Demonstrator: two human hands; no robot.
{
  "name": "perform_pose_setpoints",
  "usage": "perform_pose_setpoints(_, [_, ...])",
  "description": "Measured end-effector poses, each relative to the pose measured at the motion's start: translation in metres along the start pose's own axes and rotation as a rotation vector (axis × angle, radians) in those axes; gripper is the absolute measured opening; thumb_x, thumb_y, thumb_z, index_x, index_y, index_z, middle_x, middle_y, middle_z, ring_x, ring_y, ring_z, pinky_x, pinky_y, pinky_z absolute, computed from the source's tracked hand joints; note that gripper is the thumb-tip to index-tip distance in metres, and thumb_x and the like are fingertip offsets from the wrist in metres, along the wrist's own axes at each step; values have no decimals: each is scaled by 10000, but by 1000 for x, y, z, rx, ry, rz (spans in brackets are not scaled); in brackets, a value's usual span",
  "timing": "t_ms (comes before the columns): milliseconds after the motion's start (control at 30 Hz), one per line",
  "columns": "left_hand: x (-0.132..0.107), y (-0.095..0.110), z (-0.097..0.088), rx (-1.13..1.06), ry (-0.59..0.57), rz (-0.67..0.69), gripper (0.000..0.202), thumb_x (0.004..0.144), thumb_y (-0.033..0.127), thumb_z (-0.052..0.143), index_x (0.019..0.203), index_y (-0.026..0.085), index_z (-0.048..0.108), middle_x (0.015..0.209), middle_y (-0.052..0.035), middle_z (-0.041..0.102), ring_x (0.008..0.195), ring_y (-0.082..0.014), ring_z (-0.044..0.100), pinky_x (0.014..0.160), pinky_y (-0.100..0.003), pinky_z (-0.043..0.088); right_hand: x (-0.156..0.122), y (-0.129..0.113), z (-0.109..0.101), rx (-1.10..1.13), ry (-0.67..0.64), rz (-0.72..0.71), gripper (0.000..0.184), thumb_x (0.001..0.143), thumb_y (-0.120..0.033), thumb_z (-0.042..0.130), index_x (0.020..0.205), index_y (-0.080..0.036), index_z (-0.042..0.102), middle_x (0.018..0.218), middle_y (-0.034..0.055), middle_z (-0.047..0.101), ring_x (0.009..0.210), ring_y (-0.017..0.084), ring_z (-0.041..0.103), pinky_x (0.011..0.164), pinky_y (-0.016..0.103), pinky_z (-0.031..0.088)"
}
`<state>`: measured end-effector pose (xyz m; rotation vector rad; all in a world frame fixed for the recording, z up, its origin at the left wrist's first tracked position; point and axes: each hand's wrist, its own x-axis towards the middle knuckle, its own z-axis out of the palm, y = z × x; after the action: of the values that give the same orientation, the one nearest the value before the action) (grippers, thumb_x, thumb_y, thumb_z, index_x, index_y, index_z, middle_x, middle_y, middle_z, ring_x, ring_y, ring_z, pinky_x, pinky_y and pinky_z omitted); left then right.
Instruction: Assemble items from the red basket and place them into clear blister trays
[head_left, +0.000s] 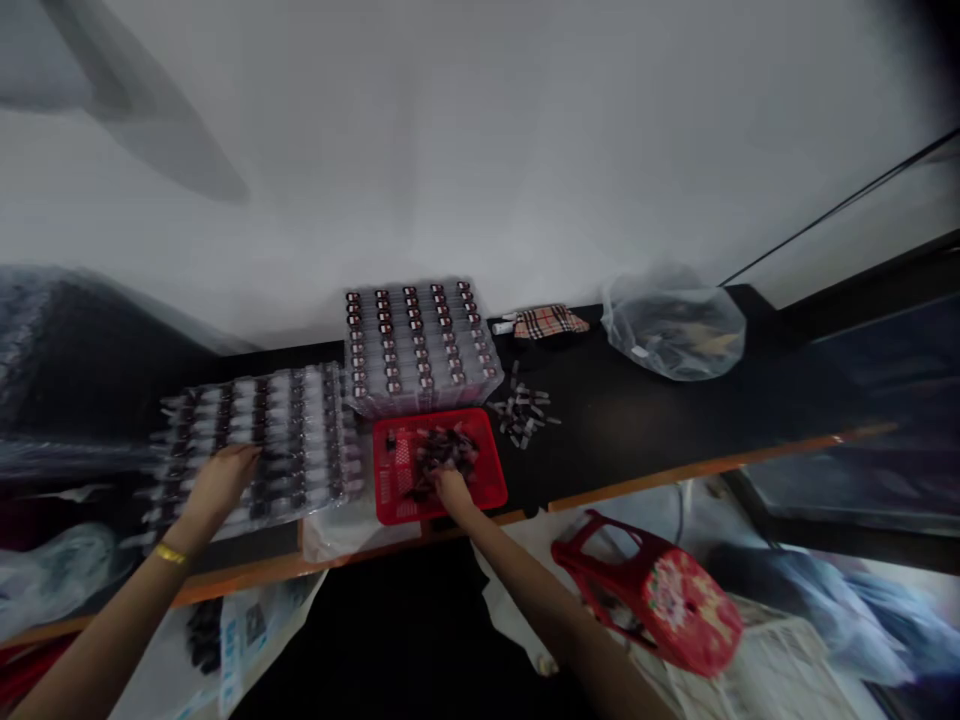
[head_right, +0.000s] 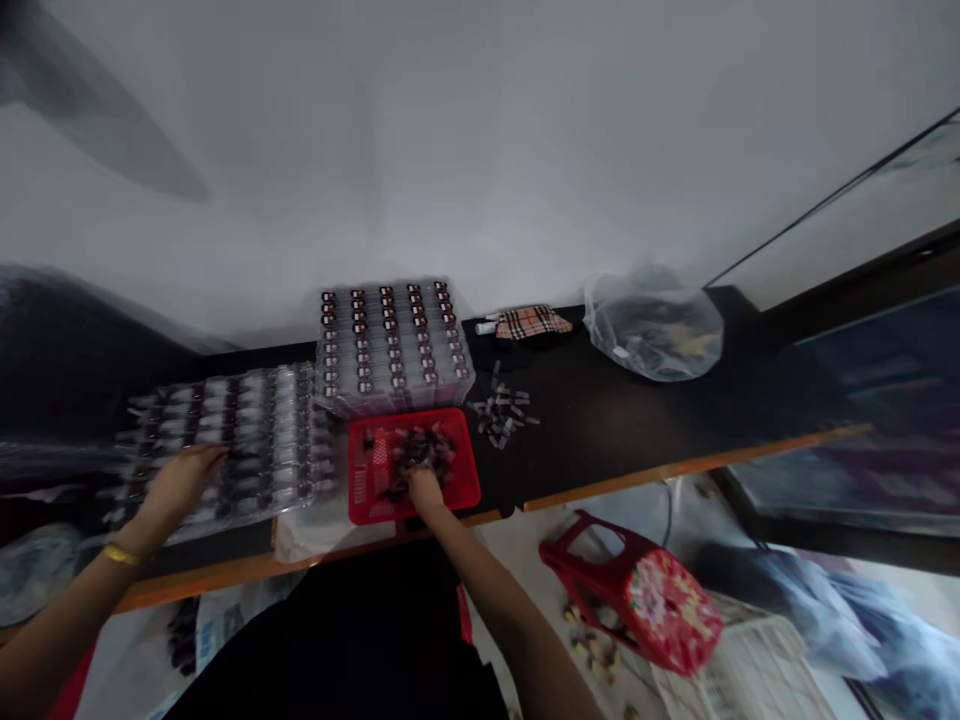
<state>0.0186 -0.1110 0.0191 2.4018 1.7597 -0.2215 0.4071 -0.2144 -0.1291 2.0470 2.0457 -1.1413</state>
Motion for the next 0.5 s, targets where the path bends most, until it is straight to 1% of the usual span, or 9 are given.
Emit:
perform_pose_setpoints(33, [-1,4,-5,10,6,-11,399,897,287,342,992,126,694,1031,-167,719,930,-303,677,829,-414,543,6,4,0,3,-3,17,249,941,-319,588,1125,-154,615,1151,81,637,1008,207,633,881,423,540])
perform_pose_setpoints(100, [-1,14,-16,29,30,-12,415,911,325,330,1003,149,694,1056,-153,714,974,-309,661,842,-413,534,18,3,3,13,1,39,270,937,-313,595,1151,-148,605,1172,86,629,1024,217,630,890,437,537])
perform_pose_setpoints(167, [3,29,-28,21,75,16,414,914,342,338,993,152,698,1059,-148,715,984,-312,655,864,-418,524,30,-5,7,32,22,48,302,939,-309,591,1202,-160,581,1231,92,602,1063,230,616,905,454,531])
perform_pose_setpoints(233, [14,47,-41,-21,136,56,403,918,349,360,981,147,703,1042,-147,720,961,-308,659,876,-426,518,36,-16,10,59,45,61,320,942,-307,585,1232,-171,563,1265,94,582,1084,238,606,905,462,532])
perform_pose_setpoints(300, [33,67,-52,-68,191,95,388,927,352,382,996,142,701,1043,-146,721,961,-298,658,886,-426,516,38,-22,10,104,61,67,317,944,-307,582,1230,-171,563,1247,94,590,1060,232,616,884,448,541])
perform_pose_setpoints(367, [59,87,-61,-91,219,137,363,935,339,401,1027,144,693,1065,-136,716,989,-278,653,907,-407,511,37,-22,6,171,71,50,287,938,-297,591,1193,-166,582,1201,84,614,1018,218,631,863,428,547])
perform_pose_setpoints(433, [90,106,-69,-99,227,177,329,936,314,425,1041,150,689,1074,-122,714,1010,-255,647,926,-378,505,32,-16,1,257,88,8,221,918,-253,610,1115,-153,611,1174,75,630,1008,210,633,877,423,533])
perform_pose_setpoints(500, [124,125,-76,-99,221,212,296,936,294,450,1041,156,690,1069,-110,713,1018,-233,645,940,-349,496,24,-6,-7,353,126,-29,145,874,-166,615,1017,-144,630,1155,78,639,1014,207,627,915,407,501])
